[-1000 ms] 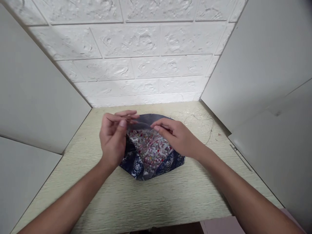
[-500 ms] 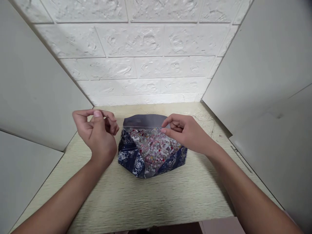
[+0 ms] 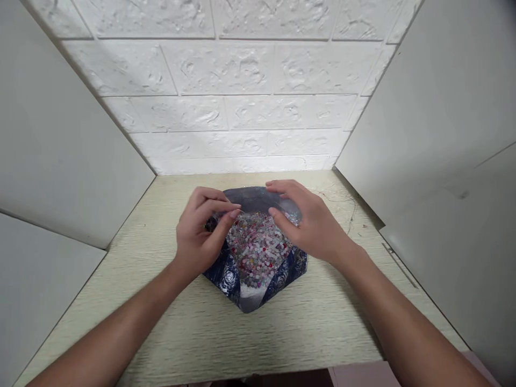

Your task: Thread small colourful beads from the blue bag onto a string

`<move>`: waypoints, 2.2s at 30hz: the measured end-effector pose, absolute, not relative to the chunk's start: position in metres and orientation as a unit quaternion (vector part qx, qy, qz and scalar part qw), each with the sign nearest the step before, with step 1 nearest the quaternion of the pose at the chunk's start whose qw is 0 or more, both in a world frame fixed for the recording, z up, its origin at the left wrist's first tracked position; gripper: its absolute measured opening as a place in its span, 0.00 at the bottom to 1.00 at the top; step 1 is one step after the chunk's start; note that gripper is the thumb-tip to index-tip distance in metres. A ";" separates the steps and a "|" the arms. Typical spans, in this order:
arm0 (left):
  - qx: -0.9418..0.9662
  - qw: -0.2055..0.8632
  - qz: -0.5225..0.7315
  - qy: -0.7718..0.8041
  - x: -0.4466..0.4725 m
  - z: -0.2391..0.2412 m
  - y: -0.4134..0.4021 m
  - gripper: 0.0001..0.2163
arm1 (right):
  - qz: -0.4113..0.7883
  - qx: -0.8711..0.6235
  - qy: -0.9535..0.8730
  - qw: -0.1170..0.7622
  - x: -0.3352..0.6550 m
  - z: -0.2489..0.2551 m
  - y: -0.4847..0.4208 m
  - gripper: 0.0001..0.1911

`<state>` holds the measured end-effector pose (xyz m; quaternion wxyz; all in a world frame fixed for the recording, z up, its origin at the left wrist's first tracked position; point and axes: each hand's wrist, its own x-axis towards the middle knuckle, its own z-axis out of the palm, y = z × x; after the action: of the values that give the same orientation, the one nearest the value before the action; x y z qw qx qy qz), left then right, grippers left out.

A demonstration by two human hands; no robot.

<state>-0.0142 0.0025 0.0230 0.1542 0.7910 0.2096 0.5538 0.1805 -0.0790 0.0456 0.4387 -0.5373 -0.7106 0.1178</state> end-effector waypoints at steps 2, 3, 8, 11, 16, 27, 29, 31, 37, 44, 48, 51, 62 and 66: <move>0.824 0.151 0.509 0.196 -0.014 0.021 0.002 0.05 | 0.178 -0.497 -0.738 0.420 0.175 0.045 -0.080 0.21; 0.838 0.151 0.491 0.186 -0.014 0.020 0.001 0.06 | 0.207 -0.482 -0.746 0.409 0.172 0.044 -0.080 0.22; 0.874 0.139 0.441 0.151 -0.011 0.016 0.000 0.07 | 0.249 -0.494 -0.740 0.382 0.167 0.039 -0.077 0.15; 0.875 0.147 0.436 0.152 -0.011 0.016 -0.001 0.07 | 0.265 -0.518 -0.727 0.365 0.168 0.038 -0.076 0.14; 0.890 0.160 0.398 0.154 -0.015 0.018 0.000 0.08 | 0.230 -0.547 -0.719 0.362 0.172 0.040 -0.075 0.11; 0.904 0.109 0.351 0.220 -0.017 0.019 0.002 0.08 | 0.162 -0.585 -0.720 0.337 0.171 0.036 -0.074 0.09; 0.916 0.061 0.296 0.263 -0.016 0.019 0.004 0.08 | 0.144 -0.601 -0.713 0.332 0.170 0.035 -0.074 0.10; 0.925 0.008 0.235 0.298 -0.016 0.017 0.006 0.08 | 0.126 -0.613 -0.711 0.320 0.170 0.035 -0.073 0.10; 0.929 -0.035 0.156 0.334 -0.012 0.011 0.008 0.08 | 0.098 -0.657 -0.695 0.274 0.171 0.037 -0.077 0.11; 0.925 0.026 0.145 0.352 -0.011 0.010 0.005 0.11 | 0.059 -0.660 -0.709 0.242 0.169 0.027 -0.071 0.11; 0.919 0.086 0.192 0.334 -0.011 0.005 0.007 0.11 | 0.003 -0.643 -0.724 0.252 0.168 0.014 -0.067 0.11; 0.904 0.183 0.258 0.287 -0.011 0.005 0.009 0.10 | -0.003 -0.631 -0.712 0.309 0.170 0.010 -0.068 0.12; 0.769 0.463 0.331 0.290 -0.009 0.005 0.011 0.08 | 0.003 -0.564 -0.707 0.426 0.168 0.008 -0.076 0.08; 0.766 0.473 0.332 0.282 -0.009 0.004 0.012 0.08 | 0.006 -0.560 -0.711 0.425 0.166 0.008 -0.075 0.07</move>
<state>-0.0086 0.0116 0.0044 0.4732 0.7658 0.2823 0.3316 0.1661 -0.0755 0.0075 0.4252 -0.5603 -0.7108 0.0058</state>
